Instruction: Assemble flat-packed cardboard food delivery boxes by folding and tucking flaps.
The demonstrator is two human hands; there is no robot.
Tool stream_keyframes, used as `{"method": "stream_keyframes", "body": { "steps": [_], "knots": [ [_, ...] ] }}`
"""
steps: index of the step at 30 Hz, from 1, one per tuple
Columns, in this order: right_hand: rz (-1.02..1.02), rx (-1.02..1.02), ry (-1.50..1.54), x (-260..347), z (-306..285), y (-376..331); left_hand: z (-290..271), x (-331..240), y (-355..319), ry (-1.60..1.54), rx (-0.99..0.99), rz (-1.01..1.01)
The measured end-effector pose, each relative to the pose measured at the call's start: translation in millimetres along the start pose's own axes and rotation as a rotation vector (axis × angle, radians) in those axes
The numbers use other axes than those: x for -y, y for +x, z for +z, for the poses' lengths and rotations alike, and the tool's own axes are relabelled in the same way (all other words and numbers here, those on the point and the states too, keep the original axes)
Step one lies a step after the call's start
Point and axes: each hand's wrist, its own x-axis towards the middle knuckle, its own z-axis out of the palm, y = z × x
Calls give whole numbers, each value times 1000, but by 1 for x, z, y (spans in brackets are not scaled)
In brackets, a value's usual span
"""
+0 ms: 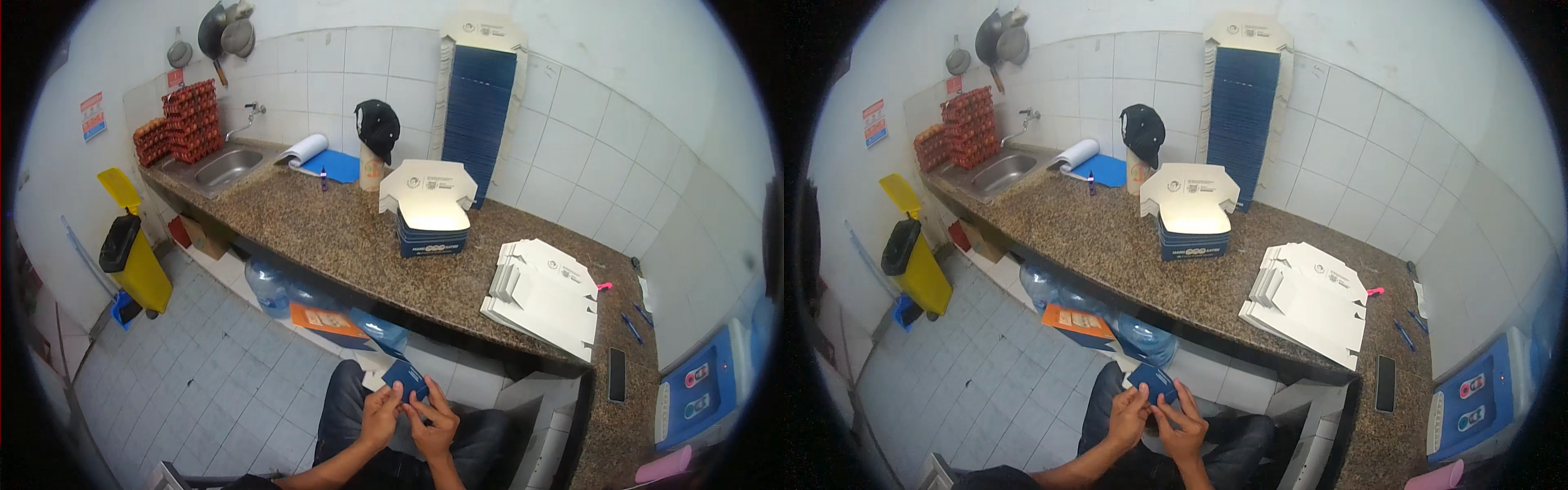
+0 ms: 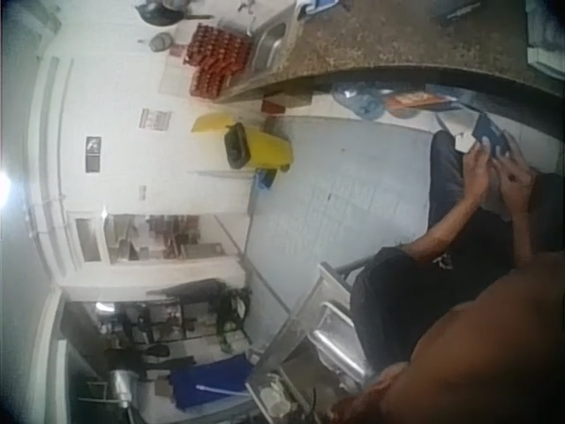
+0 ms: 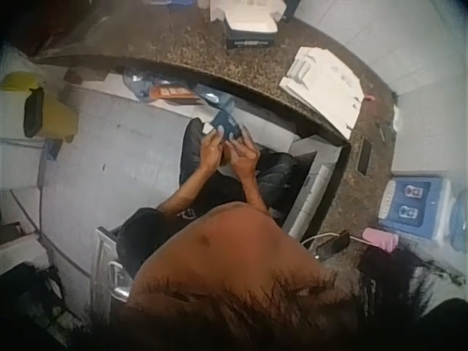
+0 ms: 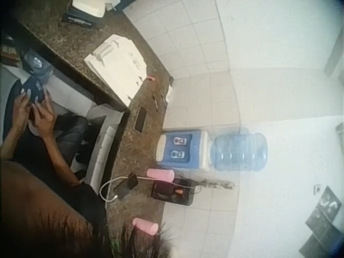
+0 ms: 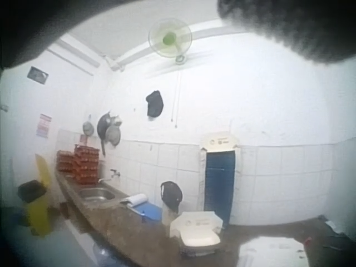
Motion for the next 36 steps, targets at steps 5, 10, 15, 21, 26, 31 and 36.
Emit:
{"method": "stream_keyframes", "body": {
  "steps": [5, 10, 15, 21, 26, 31, 36],
  "knots": [
    [227, -93, 133, -18, 11, -28, -12, 12, -3, 366, 120, 170],
    [96, -94, 73, -27, -9, -40, -37, 5, -2, 688, 224, 161],
    [148, -35, -62, -73, -39, -29, -52, -1, -8, 817, 444, -75],
    [697, 377, 353, -28, -58, -14, -56, 19, -7, 775, 398, -65],
    [407, 271, 51, -29, -48, -17, -59, 24, -1, 737, 400, -9],
    [237, 542, 46, -9, -46, -13, -44, -9, -7, 683, 450, -93],
    [-47, 621, -430, 36, -49, -4, -48, -17, 11, 748, 634, -189]
  ]
}}
